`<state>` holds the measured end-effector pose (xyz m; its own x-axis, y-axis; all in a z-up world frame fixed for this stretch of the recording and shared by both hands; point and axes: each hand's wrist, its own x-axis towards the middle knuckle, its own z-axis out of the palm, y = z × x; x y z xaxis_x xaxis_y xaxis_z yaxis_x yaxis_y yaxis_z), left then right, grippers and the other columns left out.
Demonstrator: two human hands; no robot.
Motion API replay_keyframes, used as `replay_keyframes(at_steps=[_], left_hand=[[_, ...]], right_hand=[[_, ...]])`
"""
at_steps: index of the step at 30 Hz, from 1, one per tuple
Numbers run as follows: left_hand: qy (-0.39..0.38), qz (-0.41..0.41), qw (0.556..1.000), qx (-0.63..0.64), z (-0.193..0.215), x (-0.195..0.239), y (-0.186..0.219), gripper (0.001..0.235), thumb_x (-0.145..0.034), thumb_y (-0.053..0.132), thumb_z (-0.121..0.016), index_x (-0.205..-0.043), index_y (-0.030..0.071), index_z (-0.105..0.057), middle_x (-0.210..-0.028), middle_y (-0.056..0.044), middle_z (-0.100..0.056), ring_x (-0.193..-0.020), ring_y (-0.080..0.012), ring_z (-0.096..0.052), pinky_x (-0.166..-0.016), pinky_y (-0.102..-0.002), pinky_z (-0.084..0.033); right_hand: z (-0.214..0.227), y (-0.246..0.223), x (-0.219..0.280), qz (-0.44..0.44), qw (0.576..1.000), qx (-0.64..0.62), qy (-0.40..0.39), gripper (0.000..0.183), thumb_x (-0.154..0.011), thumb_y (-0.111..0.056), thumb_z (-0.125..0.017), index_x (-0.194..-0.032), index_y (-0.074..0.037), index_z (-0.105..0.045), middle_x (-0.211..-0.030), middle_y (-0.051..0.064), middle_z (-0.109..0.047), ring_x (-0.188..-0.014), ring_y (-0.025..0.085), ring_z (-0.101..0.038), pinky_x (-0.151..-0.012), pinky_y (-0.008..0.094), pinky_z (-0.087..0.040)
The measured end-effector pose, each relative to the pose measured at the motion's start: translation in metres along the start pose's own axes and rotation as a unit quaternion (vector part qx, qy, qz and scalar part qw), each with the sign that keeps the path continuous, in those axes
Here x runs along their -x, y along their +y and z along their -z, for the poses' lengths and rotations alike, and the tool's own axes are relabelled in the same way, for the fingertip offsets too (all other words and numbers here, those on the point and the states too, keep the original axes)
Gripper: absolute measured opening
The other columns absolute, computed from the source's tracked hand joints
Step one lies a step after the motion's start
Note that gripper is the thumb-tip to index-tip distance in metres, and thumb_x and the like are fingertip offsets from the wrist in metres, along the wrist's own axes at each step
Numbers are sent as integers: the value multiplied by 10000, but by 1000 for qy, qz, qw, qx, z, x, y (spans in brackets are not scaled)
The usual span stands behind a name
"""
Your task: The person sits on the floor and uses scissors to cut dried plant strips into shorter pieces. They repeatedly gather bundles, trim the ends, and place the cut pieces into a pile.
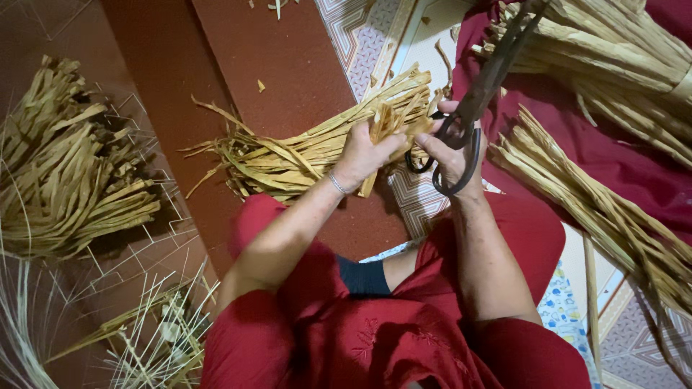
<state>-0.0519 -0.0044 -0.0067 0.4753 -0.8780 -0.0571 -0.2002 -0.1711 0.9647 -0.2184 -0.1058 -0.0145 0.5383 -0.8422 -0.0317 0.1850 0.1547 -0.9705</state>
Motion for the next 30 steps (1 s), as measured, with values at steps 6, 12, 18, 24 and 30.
replay_keyframes(at_steps=[6, 12, 18, 24, 30], left_hand=[[23, -185, 966, -181, -5, 4, 14, 190, -902, 88, -750, -1063, 28, -668, -1101, -80, -651, -876, -199, -704, -770, -314, -597], [8, -245, 954, -174, 4, 4, 29, 257, -854, 93, -788, -1069, 19, -669, -1093, -103, -688, -975, -227, -713, -835, -345, -602], [40, 70, 997, -13, 21, -14, 15, 173, -927, 197, -769, -971, 30, -769, -759, -40, -713, -647, -89, -645, -603, -267, -551], [99, 78, 977, 172, 40, -19, 15, 172, -913, 166, -780, -929, -4, -762, -772, 6, -708, -599, -48, -572, -548, -232, -481], [111, 58, 967, 221, 49, -21, 15, 165, -902, 153, -784, -935, -3, -742, -770, 8, -685, -605, -45, -573, -545, -223, -478]], right_hand=[[-3, 6, 2, 32, 998, 44, 15, 571, -863, -71, -885, -1324, -5, -555, -956, 17, -688, -863, 106, -675, -784, 252, -568], [-6, -1, 4, 34, 999, -5, -20, 521, -937, -65, -810, -1376, 7, -541, -990, 34, -709, -895, 106, -676, -825, 256, -562], [-14, -13, 6, 57, 990, 122, -41, 387, -1008, -100, -735, -1338, 11, -565, -934, 25, -632, -831, 99, -604, -759, 248, -508], [-23, -6, 9, 12, 966, 229, -120, 473, -943, -200, -698, -1355, -6, -571, -845, 21, -625, -730, 97, -591, -669, 272, -492], [-25, 7, 18, 155, 929, 307, -133, 534, -954, -287, -728, -1373, 2, -567, -930, 100, -615, -810, 212, -604, -758, 344, -509]])
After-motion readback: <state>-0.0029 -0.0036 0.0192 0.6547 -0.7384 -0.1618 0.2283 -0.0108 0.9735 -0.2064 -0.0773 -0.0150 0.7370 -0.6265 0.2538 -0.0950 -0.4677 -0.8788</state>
